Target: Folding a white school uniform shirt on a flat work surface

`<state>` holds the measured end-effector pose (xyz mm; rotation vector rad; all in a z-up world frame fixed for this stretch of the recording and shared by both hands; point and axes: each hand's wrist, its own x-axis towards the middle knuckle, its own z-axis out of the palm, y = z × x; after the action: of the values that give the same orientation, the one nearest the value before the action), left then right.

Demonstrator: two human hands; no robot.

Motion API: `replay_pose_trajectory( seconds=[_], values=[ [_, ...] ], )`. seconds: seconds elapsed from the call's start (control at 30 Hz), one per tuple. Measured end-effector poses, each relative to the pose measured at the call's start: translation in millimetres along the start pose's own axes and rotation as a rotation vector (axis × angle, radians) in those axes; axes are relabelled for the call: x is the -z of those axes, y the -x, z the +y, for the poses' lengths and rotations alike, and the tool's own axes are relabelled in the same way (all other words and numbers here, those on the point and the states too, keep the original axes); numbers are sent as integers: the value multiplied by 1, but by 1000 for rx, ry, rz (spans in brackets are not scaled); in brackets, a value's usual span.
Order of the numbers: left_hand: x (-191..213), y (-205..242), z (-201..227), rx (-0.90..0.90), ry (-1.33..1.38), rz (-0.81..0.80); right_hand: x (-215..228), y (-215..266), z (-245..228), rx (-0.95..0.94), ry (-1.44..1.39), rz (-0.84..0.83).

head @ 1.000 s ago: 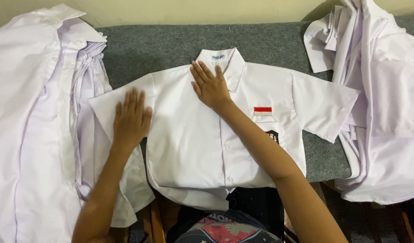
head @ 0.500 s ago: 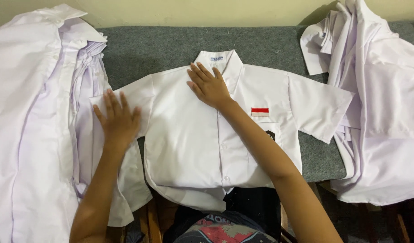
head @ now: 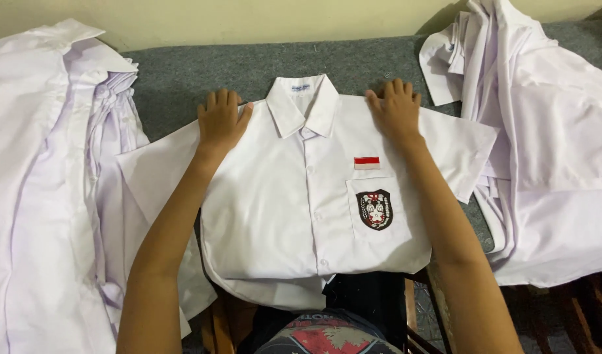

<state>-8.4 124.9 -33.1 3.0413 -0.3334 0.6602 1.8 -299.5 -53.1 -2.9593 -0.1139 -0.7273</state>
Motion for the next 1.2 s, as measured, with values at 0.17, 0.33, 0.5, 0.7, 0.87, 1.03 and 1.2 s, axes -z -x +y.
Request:
replay_pose_trajectory(
  seconds=[0.17,0.33,0.5,0.7,0.87,1.03,1.2],
  values=[
    [-13,-9,-2,17,78,-82,19,7,12,47,15,-55],
    [-5,-15,-1,-20,101,-3,35,6,10,145,53,76],
    [23,-39,0,-118,36,294,47,-17,14,209,15,288],
    [53,-87,8,-218,-15,513,61,-58,24,257,129,344],
    [22,-120,-2,-233,-108,514,36,-90,37,260,218,300],
    [-6,-131,-6,-233,-156,533,-13,-111,50,284,317,371],
    [-54,-109,-4,-170,-180,461,-54,-91,44,263,279,113]
  ],
)
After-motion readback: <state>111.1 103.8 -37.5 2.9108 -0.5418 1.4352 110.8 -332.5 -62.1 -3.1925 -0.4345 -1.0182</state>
